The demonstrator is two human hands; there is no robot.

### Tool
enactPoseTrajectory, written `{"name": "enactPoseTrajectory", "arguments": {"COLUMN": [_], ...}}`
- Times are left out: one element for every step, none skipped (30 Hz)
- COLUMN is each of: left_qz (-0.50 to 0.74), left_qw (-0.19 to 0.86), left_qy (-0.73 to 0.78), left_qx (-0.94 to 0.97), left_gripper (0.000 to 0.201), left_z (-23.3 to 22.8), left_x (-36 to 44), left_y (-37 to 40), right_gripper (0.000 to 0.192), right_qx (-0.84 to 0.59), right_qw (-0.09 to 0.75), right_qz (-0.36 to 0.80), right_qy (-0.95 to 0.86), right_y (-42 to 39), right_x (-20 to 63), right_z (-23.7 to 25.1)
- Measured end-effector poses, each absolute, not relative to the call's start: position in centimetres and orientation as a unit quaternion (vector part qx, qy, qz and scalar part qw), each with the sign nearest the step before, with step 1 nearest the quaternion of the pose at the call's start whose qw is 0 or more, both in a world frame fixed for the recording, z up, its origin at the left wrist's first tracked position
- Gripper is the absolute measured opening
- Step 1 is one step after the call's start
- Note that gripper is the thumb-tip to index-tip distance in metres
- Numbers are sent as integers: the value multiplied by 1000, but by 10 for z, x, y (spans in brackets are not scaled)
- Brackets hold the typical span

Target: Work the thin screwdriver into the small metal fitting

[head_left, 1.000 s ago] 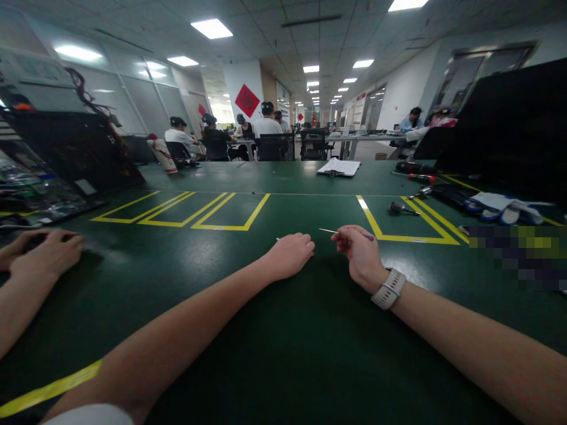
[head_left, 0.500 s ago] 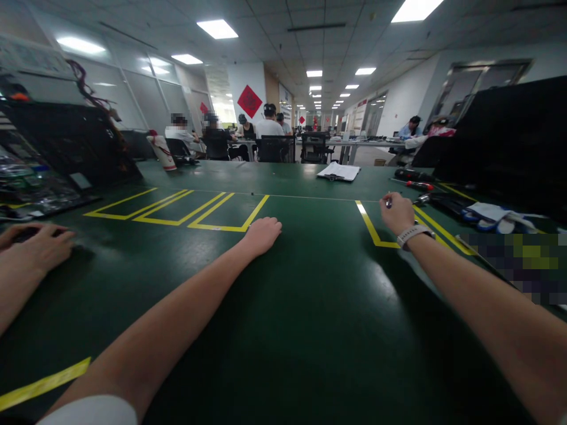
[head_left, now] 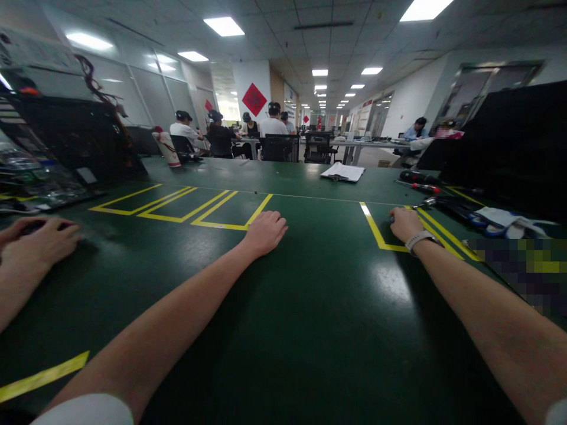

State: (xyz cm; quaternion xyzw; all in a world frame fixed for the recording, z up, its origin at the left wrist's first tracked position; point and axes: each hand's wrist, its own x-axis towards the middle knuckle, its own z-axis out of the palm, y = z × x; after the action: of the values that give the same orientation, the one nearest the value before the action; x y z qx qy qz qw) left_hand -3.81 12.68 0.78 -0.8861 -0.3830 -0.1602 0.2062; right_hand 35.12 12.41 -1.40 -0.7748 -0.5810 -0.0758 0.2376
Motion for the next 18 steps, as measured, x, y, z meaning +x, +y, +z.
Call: {"name": "enactPoseTrajectory", "arguments": {"left_qz": [-172,-178,-177,-173,-166,-159,-153,-151,-151,-154,-161,-170,-182,-195,-206,-216,-223,-227], "left_qw": [198,190,181,170,156,138,119,99,85,75,67,59,51,42,31,21,12,4], "left_qy": [-362,-341,-317,-297,-277,-259,-243,-230,-219,-211,-208,-206,-208,-211,-215,-219,-223,-225], "left_qx": [-894,-903,-914,-924,-934,-943,-950,-956,-960,-962,-962,-962,-960,-957,-954,-951,-949,-948], "left_gripper": [28,29,30,30,30,30,29,28,26,23,23,24,27,31,33,33,33,32], "left_z": [8,8,8,8,8,8,8,8,8,8,9,9,9,9,9,9,9,8], "left_x": [-34,-29,-22,-15,-7,0,7,13,18,21,23,24,25,24,23,22,21,20], "left_y": [120,113,104,95,85,75,66,57,50,43,39,35,34,33,32,33,33,33], "right_gripper": [23,22,21,20,19,19,18,16,14,13,11,9,8,8,8,9,10,13], "right_qx": [-768,-760,-752,-742,-732,-721,-709,-694,-675,-652,-628,-606,-587,-564,-526,-496,-479,-467], "right_qw": [242,248,256,268,282,298,316,335,354,372,391,406,418,433,472,500,516,526], "right_qz": [-71,-64,-56,-48,-41,-31,-21,-9,6,24,40,58,74,102,179,249,299,339], "right_qy": [-589,-597,-605,-613,-619,-625,-631,-637,-648,-661,-671,-682,-690,-696,-685,-664,-643,-625], "right_y": [121,117,113,109,104,98,92,84,75,65,54,43,31,20,9,0,-7,-13], "right_x": [348,344,340,334,327,318,308,296,283,269,254,239,225,212,201,192,184,179], "right_z": [-13,-12,-11,-9,-8,-7,-6,-6,-6,-6,-6,-6,-5,-4,-2,-1,1,1]}}
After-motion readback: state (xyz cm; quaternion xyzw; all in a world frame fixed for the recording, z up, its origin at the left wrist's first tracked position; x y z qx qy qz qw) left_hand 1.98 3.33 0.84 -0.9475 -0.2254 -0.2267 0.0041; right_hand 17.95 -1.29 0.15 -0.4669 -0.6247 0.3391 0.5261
